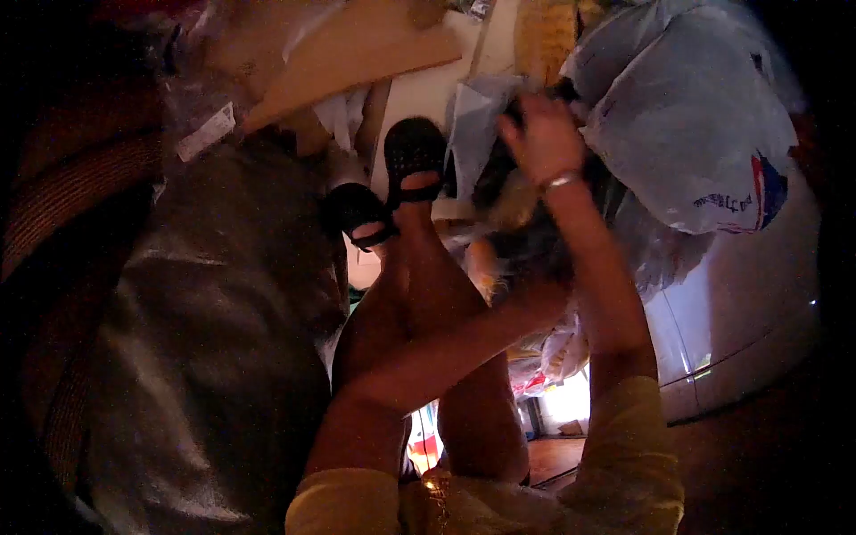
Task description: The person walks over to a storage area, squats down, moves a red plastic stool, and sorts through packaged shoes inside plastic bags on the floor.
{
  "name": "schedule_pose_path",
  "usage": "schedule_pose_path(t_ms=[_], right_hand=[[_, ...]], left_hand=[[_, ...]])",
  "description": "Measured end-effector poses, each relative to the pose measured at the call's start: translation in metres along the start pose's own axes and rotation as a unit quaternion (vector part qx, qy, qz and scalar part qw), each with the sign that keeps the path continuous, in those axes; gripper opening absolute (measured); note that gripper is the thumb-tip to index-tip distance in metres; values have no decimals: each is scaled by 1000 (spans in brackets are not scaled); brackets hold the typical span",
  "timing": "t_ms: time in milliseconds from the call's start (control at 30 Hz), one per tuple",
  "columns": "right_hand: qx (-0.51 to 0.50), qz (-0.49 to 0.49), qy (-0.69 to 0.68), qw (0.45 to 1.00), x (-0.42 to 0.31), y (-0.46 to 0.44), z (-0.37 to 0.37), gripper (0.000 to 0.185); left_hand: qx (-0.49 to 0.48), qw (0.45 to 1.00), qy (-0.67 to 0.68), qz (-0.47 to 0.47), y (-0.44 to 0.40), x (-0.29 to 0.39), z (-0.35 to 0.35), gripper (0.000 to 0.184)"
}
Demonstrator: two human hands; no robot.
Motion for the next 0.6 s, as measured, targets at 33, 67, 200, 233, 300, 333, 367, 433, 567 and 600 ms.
schedule_pose_path(t_ms=[33,67,200,233,300,333,367,433,567,600], right_hand=[[3,-32,46,998,-27,-5,0,50],[6,-64,93,994,-44,-5,1,55],[-55,33,100,993,-19,-41,40,62],[-118,34,64,990,-11,-47,46,62],[-180,36,32,982,5,-41,44,62],[-202,20,23,979,8,-43,41,56],[-224,2,13,974,12,-43,39,50],[-167,10,-178,970,32,-25,35,44],[-32,47,-481,875,41,26,1,35],[-34,44,-482,874,44,32,-1,35]], left_hand=[[3,1000,-15,1,-1,0,1,42],[3,1000,-27,3,-2,0,2,40],[11,998,-63,7,2,-2,-3,36],[8,997,-72,2,1,-4,-4,35],[-2,996,-88,-6,4,-8,-7,33],[-7,995,-102,-12,5,-11,-12,32],[-17,993,-117,-28,6,-14,-17,31],[-17,985,-152,-83,7,-26,-35,29],[332,929,-28,-163,15,-78,-121,31],[418,900,-58,-107,23,-81,-148,37]])
Point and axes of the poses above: each hand's wrist, its own y-axis away from the middle knuckle, its own z-axis out of the palm, x = y × z, the point moved 8 cm from there along -y, towards the middle knuckle, and after that the axes turned 9 degrees about -z, right-handed, at the moved point
